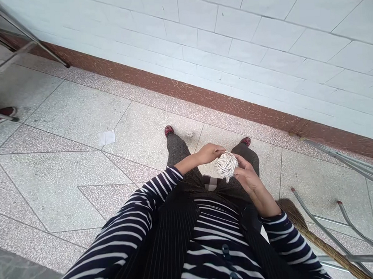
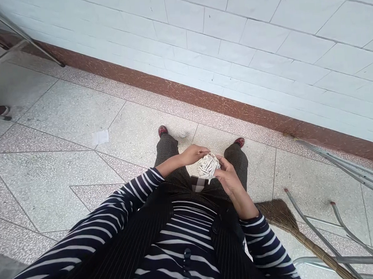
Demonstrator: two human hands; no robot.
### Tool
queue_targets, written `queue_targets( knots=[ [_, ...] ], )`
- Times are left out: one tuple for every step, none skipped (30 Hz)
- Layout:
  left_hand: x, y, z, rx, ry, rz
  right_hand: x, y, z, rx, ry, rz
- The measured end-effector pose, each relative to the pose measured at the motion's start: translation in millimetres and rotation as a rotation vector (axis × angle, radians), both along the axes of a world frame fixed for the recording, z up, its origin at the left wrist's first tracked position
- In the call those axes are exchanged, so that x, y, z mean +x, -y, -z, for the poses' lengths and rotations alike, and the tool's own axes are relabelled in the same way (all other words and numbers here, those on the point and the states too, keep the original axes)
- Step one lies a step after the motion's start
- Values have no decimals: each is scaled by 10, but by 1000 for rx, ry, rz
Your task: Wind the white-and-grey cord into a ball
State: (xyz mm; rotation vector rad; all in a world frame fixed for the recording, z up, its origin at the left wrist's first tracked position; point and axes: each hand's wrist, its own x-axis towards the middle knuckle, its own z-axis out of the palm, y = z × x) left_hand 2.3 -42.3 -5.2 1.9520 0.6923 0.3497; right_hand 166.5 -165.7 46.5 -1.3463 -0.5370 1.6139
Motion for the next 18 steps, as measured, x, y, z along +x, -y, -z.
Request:
queue_targets(
  knots=[
    [-12, 70, 50, -52, 14, -29, -2, 26, -26, -14, -7, 8],
    [-26, 145, 96, -98, 30, -46, -4, 50, -46, -24, -12, 17],
    [-40, 221, 140, -137, 46, -52, -6, 70, -64, -29, -17, 25],
    [-52, 296, 180, -168, 57, -53, -5, 87, -80, -28, -22, 28],
    [-62, 367, 216, -191, 60, -58, -2, 99, -98, -24, -24, 24],
    [-69, 430, 248, -208, 56, -66, 5, 104, -120, -19, -23, 17],
    [-74, 482, 274, -220, 46, -78, 15, 104, -149, -11, -17, 13],
    [-76, 522, 293, -227, 33, -92, 29, 99, -185, -2, -5, 17],
    [-78, 549, 305, -226, 20, -106, 45, 91, -228, 6, 14, 30],
    [-78, 564, 308, -219, 12, -114, 65, 81, -277, 15, 34, 47],
    [-78, 569, 305, -206, 11, -122, 87, 72, -328, 25, 52, 67],
    [-78, 567, 296, -187, 18, -127, 113, 64, -377, 36, 68, 86],
    [-78, 560, 285, -163, 29, -128, 142, 61, -421, 44, 78, 104],
    [-79, 553, 275, -141, 39, -125, 175, 60, -459, 51, 85, 122],
    [-82, 547, 270, -122, 41, -117, 212, 63, -489, 60, 90, 147],
    [-89, 544, 271, -108, 34, -107, 251, 67, -512, 74, 95, 179],
    [-100, 543, 280, -98, 20, -96, 293, 72, -532, 92, 101, 217],
    [-115, 544, 298, -92, 2, -90, 334, 76, -550, 113, 108, 259]
  ],
)
